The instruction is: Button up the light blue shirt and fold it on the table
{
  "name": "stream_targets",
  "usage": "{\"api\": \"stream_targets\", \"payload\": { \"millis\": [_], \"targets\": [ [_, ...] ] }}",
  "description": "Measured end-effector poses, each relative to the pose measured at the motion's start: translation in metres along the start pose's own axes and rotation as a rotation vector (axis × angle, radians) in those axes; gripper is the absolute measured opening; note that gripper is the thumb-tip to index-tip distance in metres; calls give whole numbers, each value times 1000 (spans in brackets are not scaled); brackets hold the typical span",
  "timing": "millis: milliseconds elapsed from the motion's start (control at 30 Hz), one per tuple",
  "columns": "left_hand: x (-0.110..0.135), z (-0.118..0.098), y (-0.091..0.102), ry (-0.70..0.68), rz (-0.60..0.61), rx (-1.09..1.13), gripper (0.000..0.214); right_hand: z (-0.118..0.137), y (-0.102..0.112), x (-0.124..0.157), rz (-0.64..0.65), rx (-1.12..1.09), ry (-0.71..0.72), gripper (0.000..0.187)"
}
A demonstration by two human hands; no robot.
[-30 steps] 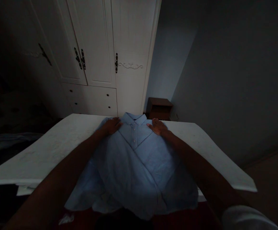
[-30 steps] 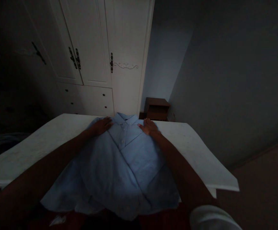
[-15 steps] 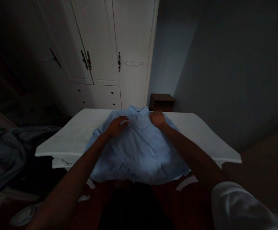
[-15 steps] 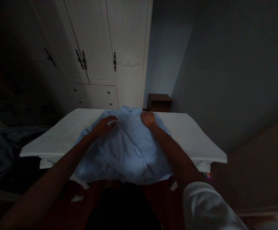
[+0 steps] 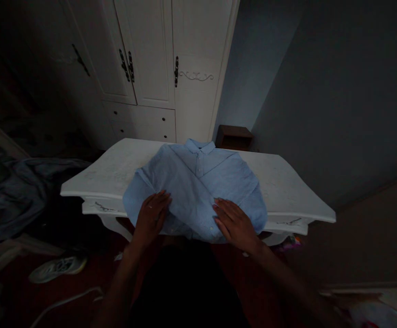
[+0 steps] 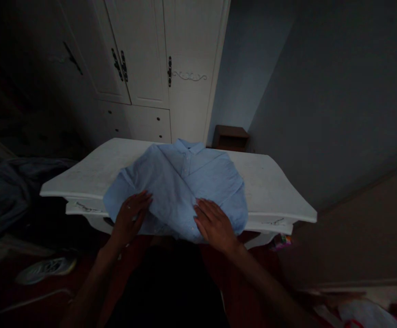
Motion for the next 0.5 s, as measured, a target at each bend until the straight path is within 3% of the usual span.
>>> {"api": "stream_targets", "payload": {
  "millis": [67,167,333,400,500],
  "targets": [
    [15,-4,5,21,-44,-24,31,6,-4,21,-31,-9,-29,48],
    [36,-10,14,168,-206,-38,29,5,-7,45,-109,-47,-123,57],
    [78,-3,16,436,-477,-89,22,8,-17,79,-368,-165,-372,47],
    [96,4,10,548,-491,-101,25,16,-27,93,-489,-196,-483,38],
    [117,16,2,672,-401,-68,36,27,-44,108,-588,-253,-655,29]
  ]
}}
Point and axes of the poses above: each hand's wrist, its own x-axis away from the middle knuckle, its own y-axis out of the back of the hand, z = x × y, the point moved 1 cm from there along -x, towards the middle knuckle, and after that the axes turned 10 degrees about z, right-handed, at the moved point
